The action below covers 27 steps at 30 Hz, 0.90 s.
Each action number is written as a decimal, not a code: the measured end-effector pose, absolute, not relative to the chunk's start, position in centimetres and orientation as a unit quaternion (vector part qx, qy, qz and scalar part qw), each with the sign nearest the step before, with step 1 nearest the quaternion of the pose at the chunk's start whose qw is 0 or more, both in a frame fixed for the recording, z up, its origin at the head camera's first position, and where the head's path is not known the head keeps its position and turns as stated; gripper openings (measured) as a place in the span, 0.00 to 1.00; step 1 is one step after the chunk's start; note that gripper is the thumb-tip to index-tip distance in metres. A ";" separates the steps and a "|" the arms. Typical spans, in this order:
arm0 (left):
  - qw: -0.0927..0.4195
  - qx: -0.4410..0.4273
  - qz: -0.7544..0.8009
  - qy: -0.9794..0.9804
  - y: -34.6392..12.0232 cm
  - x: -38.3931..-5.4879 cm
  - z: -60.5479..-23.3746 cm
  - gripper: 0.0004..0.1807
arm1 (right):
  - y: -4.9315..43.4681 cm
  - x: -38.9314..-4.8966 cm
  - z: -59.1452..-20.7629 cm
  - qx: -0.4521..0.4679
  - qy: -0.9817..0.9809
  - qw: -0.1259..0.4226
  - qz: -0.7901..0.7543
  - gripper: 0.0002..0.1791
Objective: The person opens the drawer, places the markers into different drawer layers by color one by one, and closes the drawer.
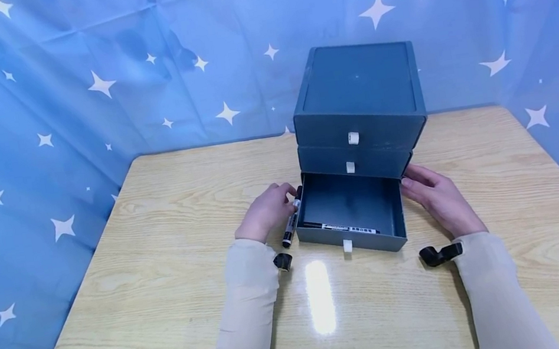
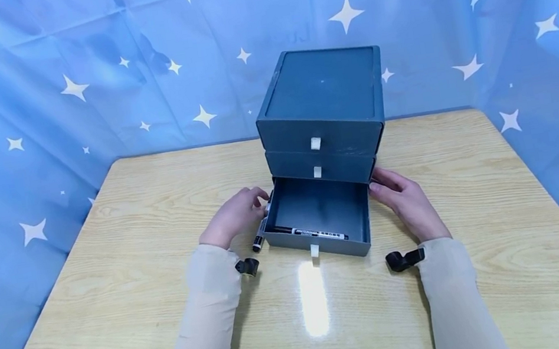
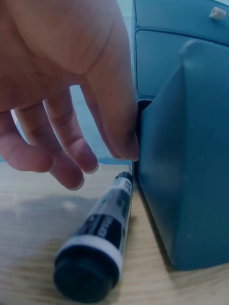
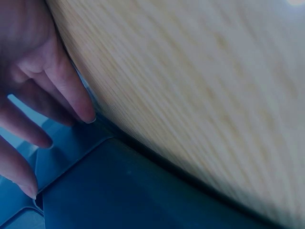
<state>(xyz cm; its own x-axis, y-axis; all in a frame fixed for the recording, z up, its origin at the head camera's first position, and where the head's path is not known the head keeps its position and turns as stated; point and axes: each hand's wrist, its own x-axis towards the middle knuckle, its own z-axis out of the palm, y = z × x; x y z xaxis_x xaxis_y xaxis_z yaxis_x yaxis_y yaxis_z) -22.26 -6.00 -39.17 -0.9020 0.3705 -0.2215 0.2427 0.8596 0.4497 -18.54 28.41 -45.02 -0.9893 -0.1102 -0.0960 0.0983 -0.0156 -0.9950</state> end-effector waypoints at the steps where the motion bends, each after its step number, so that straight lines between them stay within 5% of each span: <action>1: 0.153 0.160 0.211 0.952 -6.0 -22.3 -39.2 0.17 | 28.4 -18.6 -45.0 -0.005 0.696 0.073 -0.714 0.32; 27: 0.147 0.134 0.182 0.963 -5.0 -22.5 -40.8 0.28 | 28.5 -18.5 -44.9 -0.005 0.676 0.076 -0.733 0.34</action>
